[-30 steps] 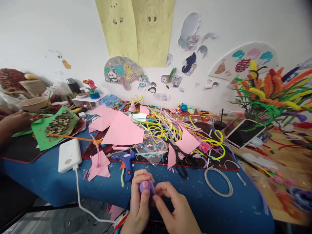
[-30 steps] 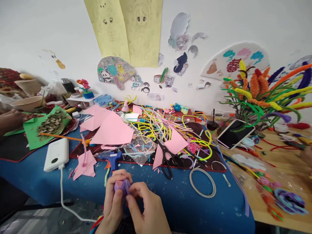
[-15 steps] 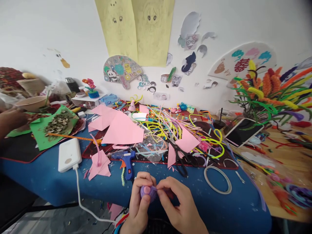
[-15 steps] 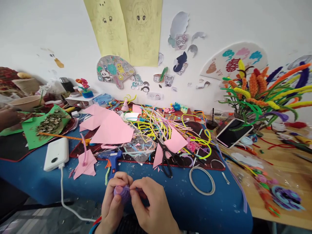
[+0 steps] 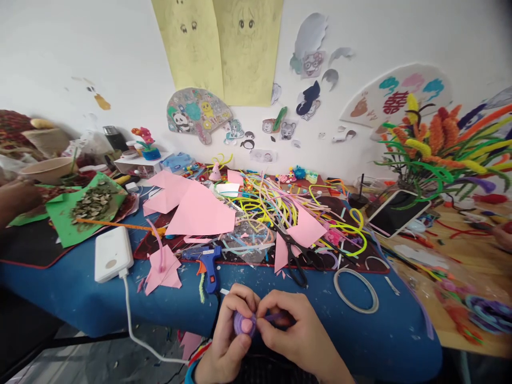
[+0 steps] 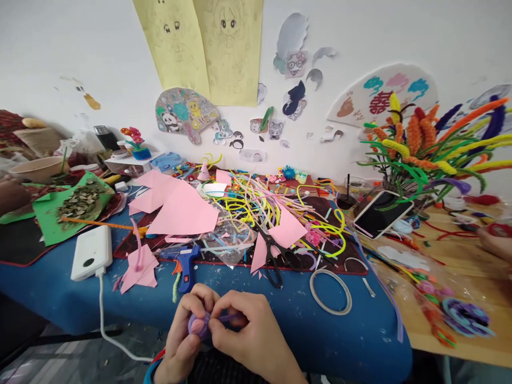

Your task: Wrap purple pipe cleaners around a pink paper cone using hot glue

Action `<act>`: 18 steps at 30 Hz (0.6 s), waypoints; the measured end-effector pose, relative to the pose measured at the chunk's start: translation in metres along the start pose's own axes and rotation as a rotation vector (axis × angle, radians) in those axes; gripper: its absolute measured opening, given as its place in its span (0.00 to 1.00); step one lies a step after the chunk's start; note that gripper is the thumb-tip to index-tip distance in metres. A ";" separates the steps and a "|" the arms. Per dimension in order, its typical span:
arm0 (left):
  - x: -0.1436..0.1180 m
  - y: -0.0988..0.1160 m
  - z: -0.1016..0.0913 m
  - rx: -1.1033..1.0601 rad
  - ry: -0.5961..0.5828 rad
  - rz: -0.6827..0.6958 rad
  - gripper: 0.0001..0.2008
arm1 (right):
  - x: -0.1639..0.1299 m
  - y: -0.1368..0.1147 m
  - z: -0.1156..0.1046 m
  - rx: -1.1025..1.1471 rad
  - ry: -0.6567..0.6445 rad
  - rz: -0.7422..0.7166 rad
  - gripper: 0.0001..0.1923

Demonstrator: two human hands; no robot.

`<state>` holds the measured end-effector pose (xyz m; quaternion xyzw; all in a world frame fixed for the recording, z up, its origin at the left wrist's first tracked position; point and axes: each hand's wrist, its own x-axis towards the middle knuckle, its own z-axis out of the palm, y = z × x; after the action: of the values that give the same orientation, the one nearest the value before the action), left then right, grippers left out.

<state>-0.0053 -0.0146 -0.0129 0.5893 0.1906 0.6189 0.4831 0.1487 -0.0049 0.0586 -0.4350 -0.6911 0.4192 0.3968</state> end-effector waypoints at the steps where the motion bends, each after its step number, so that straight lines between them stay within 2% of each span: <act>1: 0.000 -0.001 0.000 -0.009 0.000 0.001 0.10 | 0.000 0.000 -0.003 0.001 -0.028 0.012 0.05; 3: 0.000 -0.005 0.001 -0.022 0.044 0.000 0.10 | 0.001 0.004 -0.013 -0.014 -0.066 -0.004 0.05; 6: 0.003 -0.010 0.002 -0.032 0.162 0.031 0.09 | 0.005 0.021 -0.036 -0.121 -0.005 -0.015 0.15; 8: 0.006 -0.013 0.001 -0.018 0.219 0.075 0.08 | 0.011 0.042 -0.052 -0.357 0.146 0.076 0.20; 9: 0.008 -0.014 0.000 -0.004 0.239 0.093 0.08 | 0.014 0.053 -0.059 -0.550 0.223 0.146 0.18; 10: 0.009 -0.015 -0.002 0.012 0.254 0.106 0.08 | 0.018 0.064 -0.064 -0.747 0.254 0.235 0.17; 11: 0.010 -0.016 -0.003 0.026 0.267 0.110 0.07 | 0.021 0.074 -0.068 -0.809 0.262 0.289 0.17; 14: 0.010 -0.021 -0.007 0.049 0.304 0.086 0.07 | 0.029 0.095 -0.072 -0.882 0.240 0.358 0.19; 18: 0.006 -0.024 -0.011 0.103 0.380 0.036 0.07 | 0.031 0.102 -0.078 -0.861 0.238 0.404 0.14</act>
<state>-0.0054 0.0055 -0.0317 0.4893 0.2993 0.7168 0.3964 0.2377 0.0701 -0.0037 -0.7297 -0.6534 0.1113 0.1679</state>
